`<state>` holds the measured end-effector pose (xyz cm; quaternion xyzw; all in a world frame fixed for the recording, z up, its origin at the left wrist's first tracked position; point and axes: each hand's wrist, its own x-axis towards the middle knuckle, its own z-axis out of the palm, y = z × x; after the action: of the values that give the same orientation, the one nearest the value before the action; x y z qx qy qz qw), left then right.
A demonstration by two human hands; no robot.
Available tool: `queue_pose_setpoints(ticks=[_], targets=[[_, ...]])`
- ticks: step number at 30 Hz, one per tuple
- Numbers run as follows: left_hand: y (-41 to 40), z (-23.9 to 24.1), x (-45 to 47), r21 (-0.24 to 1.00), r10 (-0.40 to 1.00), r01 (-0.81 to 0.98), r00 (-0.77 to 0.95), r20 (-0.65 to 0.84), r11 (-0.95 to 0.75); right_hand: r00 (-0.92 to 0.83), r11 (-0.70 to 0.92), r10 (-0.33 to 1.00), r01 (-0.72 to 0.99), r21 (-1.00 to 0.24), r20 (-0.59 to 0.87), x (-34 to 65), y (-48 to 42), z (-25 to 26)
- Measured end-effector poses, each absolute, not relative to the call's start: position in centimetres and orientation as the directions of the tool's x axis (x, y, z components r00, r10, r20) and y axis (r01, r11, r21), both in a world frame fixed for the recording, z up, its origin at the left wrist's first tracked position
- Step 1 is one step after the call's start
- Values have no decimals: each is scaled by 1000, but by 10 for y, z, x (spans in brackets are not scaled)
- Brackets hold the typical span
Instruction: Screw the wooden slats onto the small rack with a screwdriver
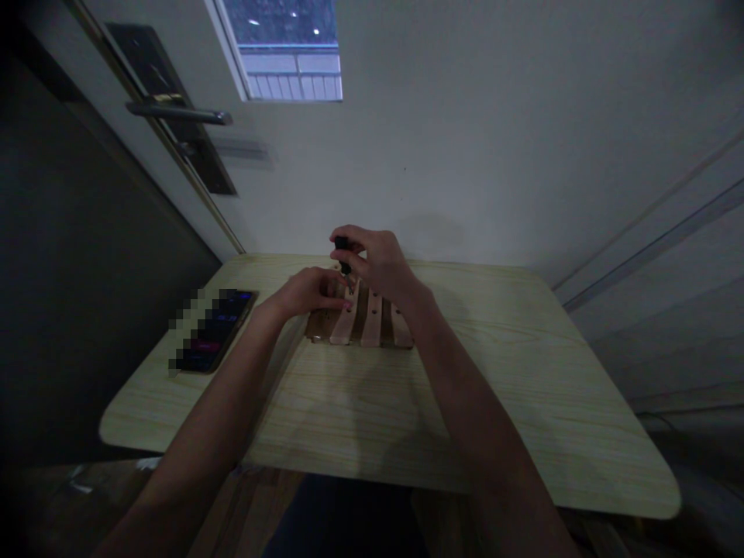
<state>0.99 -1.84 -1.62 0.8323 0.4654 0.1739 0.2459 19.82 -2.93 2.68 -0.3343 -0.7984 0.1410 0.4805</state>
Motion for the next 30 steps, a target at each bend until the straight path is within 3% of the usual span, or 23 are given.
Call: queue_pose_setpoints(ticks=[8, 14, 25, 30], targets=[[-20, -14, 10, 572, 856, 687, 514, 54, -448, -337, 733, 656, 497, -464, 675, 199, -30, 26], [-20, -14, 10, 591, 852, 669, 520, 61, -450, -436, 800, 589, 435, -414, 680, 198, -27, 26], [-20, -14, 10, 598, 855, 666, 515, 64, -446, -510, 700, 683, 254, -667, 522, 207, -33, 31], [-20, -15, 10, 586, 861, 680, 505, 59, -440, -381, 681, 731, 360, -637, 566, 206, -30, 30]])
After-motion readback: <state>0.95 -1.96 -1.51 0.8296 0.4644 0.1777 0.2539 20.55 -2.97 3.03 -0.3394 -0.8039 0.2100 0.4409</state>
